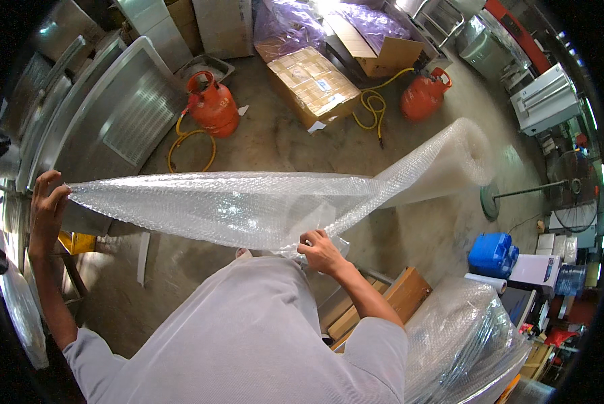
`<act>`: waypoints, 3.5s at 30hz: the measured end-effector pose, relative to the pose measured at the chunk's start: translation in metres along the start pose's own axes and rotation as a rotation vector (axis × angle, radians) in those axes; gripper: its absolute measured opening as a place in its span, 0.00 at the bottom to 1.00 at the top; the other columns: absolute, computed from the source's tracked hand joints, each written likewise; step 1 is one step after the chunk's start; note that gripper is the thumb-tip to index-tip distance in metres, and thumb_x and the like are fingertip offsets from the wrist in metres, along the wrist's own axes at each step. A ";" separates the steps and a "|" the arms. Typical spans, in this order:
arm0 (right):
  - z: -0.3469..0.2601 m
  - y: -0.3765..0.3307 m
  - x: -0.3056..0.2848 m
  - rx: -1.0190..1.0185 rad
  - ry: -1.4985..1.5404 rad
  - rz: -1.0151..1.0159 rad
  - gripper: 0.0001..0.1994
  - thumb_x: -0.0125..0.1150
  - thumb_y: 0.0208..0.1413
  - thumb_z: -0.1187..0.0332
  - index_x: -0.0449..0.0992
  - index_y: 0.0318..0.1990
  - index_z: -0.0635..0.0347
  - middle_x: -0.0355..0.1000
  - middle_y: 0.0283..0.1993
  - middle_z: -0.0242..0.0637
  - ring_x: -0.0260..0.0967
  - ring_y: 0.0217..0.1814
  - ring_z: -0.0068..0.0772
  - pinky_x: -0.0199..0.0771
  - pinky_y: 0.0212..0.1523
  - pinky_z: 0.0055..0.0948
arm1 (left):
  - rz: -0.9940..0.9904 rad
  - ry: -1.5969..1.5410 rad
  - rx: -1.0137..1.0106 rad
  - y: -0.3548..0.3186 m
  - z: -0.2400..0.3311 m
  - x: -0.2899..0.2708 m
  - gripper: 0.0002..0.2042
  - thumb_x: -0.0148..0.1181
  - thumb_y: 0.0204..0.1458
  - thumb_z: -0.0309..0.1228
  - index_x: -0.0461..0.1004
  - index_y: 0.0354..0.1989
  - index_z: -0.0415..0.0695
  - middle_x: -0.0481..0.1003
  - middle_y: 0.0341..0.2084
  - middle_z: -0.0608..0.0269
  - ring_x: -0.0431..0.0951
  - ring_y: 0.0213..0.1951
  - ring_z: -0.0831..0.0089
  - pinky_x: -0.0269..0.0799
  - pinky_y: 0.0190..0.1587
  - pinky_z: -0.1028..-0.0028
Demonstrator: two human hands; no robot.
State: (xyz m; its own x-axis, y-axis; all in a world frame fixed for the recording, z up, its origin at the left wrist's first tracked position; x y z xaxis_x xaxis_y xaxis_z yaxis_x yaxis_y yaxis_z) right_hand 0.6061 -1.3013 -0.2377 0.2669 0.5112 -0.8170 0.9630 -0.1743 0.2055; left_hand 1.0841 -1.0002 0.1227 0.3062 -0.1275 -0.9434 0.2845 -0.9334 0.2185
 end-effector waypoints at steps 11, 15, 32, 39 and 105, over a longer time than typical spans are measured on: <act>0.011 -0.005 -0.002 0.229 0.090 0.240 0.11 0.60 0.46 0.83 0.77 0.37 0.60 0.72 0.44 0.44 0.73 0.47 0.51 0.77 0.45 0.42 | 0.004 0.003 0.032 0.002 -0.002 -0.002 0.08 0.61 0.50 0.18 0.76 0.38 0.41 0.70 0.52 0.52 0.71 0.56 0.52 0.70 0.56 0.56; 0.024 -0.005 -0.008 0.210 -0.016 0.281 0.10 0.62 0.46 0.81 0.77 0.38 0.60 0.72 0.43 0.45 0.73 0.46 0.50 0.77 0.46 0.41 | 0.000 -0.017 0.010 0.002 -0.001 -0.002 0.08 0.61 0.50 0.18 0.76 0.38 0.41 0.70 0.52 0.52 0.71 0.56 0.51 0.69 0.57 0.56; 0.026 0.082 -0.003 0.217 -0.258 0.129 0.31 0.72 0.45 0.59 0.73 0.62 0.43 0.55 0.67 0.58 0.53 0.69 0.57 0.51 0.66 0.52 | 0.009 -0.022 0.060 0.006 0.007 -0.018 0.08 0.64 0.48 0.21 0.77 0.38 0.42 0.69 0.53 0.55 0.70 0.58 0.53 0.68 0.58 0.57; 0.031 0.146 0.007 0.412 -0.345 0.214 0.32 0.69 0.46 0.64 0.69 0.62 0.50 0.65 0.57 0.56 0.60 0.62 0.53 0.57 0.59 0.51 | 0.005 0.014 0.077 0.009 0.016 -0.030 0.10 0.67 0.46 0.23 0.77 0.37 0.44 0.69 0.51 0.55 0.70 0.58 0.53 0.69 0.58 0.57; -0.025 0.034 0.002 0.575 0.290 -0.260 0.13 0.64 0.61 0.58 0.78 0.44 0.58 0.75 0.51 0.50 0.71 0.55 0.55 0.71 0.56 0.45 | 0.232 -0.090 0.099 0.001 -0.010 0.017 0.08 0.68 0.45 0.24 0.76 0.33 0.43 0.70 0.44 0.58 0.70 0.57 0.55 0.68 0.57 0.54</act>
State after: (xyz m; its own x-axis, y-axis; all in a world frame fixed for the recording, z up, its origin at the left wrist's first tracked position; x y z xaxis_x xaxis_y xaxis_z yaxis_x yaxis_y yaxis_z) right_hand 0.6405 -1.2856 -0.2190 0.1068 0.7870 -0.6076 0.8459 -0.3931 -0.3604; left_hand 1.0992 -1.0004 0.1091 0.2695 -0.3673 -0.8902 0.1243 -0.9034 0.4103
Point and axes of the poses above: each hand's wrist, its own y-axis towards the middle knuckle, its own x-axis out of the palm, z = x × y, the point moved 2 cm from there along y, towards the middle knuckle
